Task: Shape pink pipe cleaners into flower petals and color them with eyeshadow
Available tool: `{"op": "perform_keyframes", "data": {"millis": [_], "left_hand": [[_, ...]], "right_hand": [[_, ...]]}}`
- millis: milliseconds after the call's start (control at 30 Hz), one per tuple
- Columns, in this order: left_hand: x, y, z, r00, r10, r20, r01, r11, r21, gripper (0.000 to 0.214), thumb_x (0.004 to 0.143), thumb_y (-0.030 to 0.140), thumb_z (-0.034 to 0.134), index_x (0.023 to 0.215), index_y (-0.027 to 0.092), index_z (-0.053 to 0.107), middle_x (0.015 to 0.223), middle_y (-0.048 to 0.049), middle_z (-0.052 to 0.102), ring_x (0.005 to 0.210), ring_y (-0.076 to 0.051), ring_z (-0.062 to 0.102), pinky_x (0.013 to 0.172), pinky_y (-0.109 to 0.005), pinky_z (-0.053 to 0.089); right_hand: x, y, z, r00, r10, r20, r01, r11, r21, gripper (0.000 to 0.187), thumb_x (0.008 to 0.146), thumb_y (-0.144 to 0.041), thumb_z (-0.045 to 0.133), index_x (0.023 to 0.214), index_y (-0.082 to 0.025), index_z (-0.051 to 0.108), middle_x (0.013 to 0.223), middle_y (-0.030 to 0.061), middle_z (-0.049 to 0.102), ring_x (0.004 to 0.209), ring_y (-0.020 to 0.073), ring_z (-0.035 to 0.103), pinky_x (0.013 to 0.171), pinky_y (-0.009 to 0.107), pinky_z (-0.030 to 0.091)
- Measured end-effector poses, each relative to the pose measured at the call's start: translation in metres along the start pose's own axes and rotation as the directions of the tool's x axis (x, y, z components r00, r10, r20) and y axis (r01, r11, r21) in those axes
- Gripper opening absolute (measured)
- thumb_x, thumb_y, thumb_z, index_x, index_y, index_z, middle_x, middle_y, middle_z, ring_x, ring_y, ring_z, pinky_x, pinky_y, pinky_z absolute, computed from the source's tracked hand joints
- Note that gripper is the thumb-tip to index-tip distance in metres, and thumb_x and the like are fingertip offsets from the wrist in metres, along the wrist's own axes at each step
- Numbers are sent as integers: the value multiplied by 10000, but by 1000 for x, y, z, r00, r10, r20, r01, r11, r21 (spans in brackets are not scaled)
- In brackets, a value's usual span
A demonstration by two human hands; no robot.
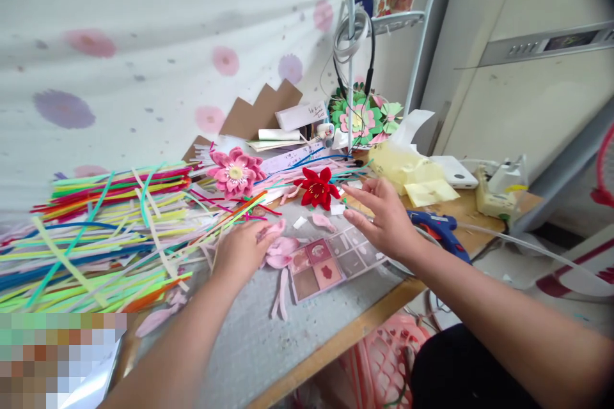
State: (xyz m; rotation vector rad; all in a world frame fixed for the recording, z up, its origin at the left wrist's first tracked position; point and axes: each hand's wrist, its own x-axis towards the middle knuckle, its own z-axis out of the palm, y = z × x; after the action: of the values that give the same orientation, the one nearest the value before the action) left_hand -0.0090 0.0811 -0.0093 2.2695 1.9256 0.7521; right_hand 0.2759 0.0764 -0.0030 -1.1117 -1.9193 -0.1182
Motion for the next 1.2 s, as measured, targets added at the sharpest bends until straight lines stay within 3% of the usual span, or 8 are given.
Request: {"op": "perform_keyframes", "data": {"millis": [100,167,367,467,600,800,1000,1200], "left_hand": [[18,20,9,983,181,9,-178,954,242,292,786,357,574,1033,240,677,1008,-87,646,985,-268,561,874,-379,401],[26,42,20,951,273,144,-300,929,218,337,799,235,541,1121,243,638,1033,-85,637,1042,-246,541,894,-346,394],[45,88,52,893,313,324,-379,911,163,291,718,166,578,952,278,710,773,-46,699,733,-218,636,644,-277,427],[53,88,53,900,301,314,-359,922,147,195,743,213,561,819,273,730,796,-39,721,777,-224,642,688,-290,429],[57,71,40,946,238,221,-271,954,128,274,805,234,475,949,254,707,896,-36,729,848,-212,641,753,-293,440],[49,50,35,944,205,259,-222,974,41,332,827,223,436,1061,231,673,814,-18,733,771,-177,648,714,-258,460],[62,62,54,884,264,387,-281,960,-12,254,789,288,518,943,274,718,847,1,740,790,-176,644,717,-241,447],[70,64,50,906,249,342,-273,962,21,168,728,255,566,764,244,730,771,-28,728,750,-209,632,696,-282,434]], "right_hand": [[-1,2,-3,1000,-7,20,7,1000,0,440,860,-419,503,1206,-161,588,973,113,460,905,244,468,802,427,433],[-2,2,-4,999,-9,46,8,1000,7,436,861,-411,505,1207,-160,590,990,120,467,905,245,469,800,423,428],[-3,2,-11,973,-64,224,47,996,77,349,891,-390,466,1118,-200,652,936,103,502,878,225,464,804,391,399],[-5,-2,-9,884,-190,427,134,978,158,297,895,-375,467,1020,-228,693,919,83,516,857,203,458,801,364,378],[-9,-10,4,735,-254,628,207,967,149,296,871,-437,484,992,-269,695,921,72,527,860,208,437,795,374,348],[-8,-18,15,653,-257,712,276,957,92,399,871,-529,417,1036,-274,676,945,84,519,864,218,411,793,393,328],[-4,-22,13,670,-276,689,331,942,56,469,853,-604,378,1019,-296,689,955,88,512,865,225,392,800,418,308],[-3,-18,10,692,-300,656,362,931,42,441,850,-592,412,925,-283,717,903,75,524,833,208,396,798,409,311]]}}
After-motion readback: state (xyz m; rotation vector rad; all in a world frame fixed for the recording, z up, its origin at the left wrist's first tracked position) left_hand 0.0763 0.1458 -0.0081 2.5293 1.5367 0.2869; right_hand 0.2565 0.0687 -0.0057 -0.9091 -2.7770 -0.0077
